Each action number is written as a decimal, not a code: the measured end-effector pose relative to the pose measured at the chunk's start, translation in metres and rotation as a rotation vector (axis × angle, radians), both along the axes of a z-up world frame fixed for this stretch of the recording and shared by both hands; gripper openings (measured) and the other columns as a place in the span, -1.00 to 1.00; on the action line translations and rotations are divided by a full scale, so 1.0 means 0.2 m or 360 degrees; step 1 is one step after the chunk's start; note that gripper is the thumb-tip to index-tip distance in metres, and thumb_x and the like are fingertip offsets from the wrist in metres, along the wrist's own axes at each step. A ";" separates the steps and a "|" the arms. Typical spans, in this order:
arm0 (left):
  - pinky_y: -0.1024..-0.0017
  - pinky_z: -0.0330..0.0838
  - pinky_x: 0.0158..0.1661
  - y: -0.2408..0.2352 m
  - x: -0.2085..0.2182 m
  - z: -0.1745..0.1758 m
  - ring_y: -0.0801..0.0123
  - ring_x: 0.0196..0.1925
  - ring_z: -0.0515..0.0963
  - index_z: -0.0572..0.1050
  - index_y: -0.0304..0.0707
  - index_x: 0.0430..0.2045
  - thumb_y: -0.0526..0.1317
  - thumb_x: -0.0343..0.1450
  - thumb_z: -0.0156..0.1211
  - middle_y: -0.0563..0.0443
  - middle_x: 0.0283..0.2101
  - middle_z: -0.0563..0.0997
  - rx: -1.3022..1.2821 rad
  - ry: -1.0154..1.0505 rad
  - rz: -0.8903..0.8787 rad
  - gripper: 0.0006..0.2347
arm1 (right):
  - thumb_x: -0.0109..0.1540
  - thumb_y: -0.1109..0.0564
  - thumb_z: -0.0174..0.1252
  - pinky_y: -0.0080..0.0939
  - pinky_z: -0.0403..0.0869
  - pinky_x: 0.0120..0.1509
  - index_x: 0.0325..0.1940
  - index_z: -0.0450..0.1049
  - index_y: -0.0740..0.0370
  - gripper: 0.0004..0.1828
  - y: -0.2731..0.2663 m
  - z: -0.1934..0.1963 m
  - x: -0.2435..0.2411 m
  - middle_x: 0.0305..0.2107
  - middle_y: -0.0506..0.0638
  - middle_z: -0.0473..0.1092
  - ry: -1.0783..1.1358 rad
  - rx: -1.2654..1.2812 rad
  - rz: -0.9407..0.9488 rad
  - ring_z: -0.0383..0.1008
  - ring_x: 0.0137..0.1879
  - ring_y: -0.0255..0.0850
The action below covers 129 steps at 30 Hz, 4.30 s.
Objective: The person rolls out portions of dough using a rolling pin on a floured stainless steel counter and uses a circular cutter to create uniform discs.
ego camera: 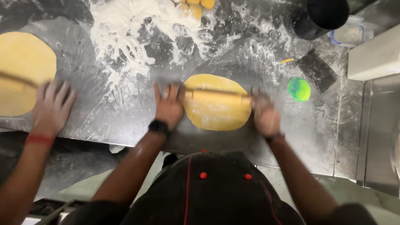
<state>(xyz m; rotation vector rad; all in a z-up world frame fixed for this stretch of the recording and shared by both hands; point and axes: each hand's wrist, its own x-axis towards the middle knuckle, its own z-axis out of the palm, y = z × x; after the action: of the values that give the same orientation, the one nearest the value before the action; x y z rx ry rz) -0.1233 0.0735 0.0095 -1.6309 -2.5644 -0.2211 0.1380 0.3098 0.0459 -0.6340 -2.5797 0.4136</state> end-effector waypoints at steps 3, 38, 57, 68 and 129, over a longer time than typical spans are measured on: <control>-0.47 -0.20 0.33 -0.34 0.28 0.00 -0.05 0.38 0.29 0.29 -0.17 0.28 -0.26 0.39 -0.02 -0.17 0.28 0.34 0.0051 -0.0106 0.0016 -0.52 | 0.26 0.23 0.15 0.04 0.35 0.42 0.26 0.46 0.25 -0.55 -0.37 0.07 0.27 0.22 0.14 0.42 -0.0098 -0.0140 -0.0027 0.36 0.40 0.10; -0.38 -0.15 0.35 -0.50 0.10 0.08 -0.04 0.27 0.37 0.38 -0.23 0.25 -0.30 0.31 0.14 -0.18 0.13 0.42 0.0346 -0.0392 -0.0133 -0.48 | 0.32 0.29 0.10 0.09 0.32 0.56 0.15 0.57 0.02 -0.64 -0.60 0.02 0.11 0.31 0.06 0.40 -0.0123 -0.0069 -0.0167 0.32 0.50 0.06; -0.39 -0.17 0.33 0.12 -0.20 0.01 -0.13 0.29 0.34 0.35 -0.20 0.27 -0.25 0.47 -0.09 -0.28 0.21 0.38 0.0148 0.0019 0.0053 -0.58 | 0.37 0.12 0.03 0.13 0.15 0.64 0.10 0.59 -0.04 -0.71 0.32 -0.12 -0.30 0.42 0.02 0.25 -0.0196 0.0056 0.0316 0.16 0.57 0.09; -0.43 -0.22 0.39 0.03 0.02 0.07 -0.07 0.36 0.29 0.24 -0.20 0.39 -0.27 0.46 -0.01 -0.24 0.28 0.35 -0.0023 -0.0017 -0.0094 -0.50 | 0.32 0.30 -0.14 0.14 0.06 0.66 0.07 0.50 0.15 -0.65 0.16 -0.11 0.06 0.40 0.11 0.29 -0.0178 -0.0019 0.0391 0.17 0.57 0.11; -0.35 -0.16 0.48 0.36 -0.46 -0.03 -0.05 0.32 0.39 0.44 -0.28 0.20 -0.33 0.58 -0.10 -0.19 0.15 0.44 0.0134 -0.0135 0.0074 -0.71 | 0.40 0.16 -0.02 -0.04 0.39 0.43 0.18 0.54 0.00 -0.68 0.43 -0.02 -0.45 0.33 -0.01 0.35 -0.0156 -0.0399 0.0040 0.25 0.52 0.06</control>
<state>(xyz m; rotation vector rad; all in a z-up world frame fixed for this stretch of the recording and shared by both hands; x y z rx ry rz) -0.2153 0.1448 0.0031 -1.5634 -2.6124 -0.3972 0.0487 0.3966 0.0418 -0.7240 -2.6534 0.7395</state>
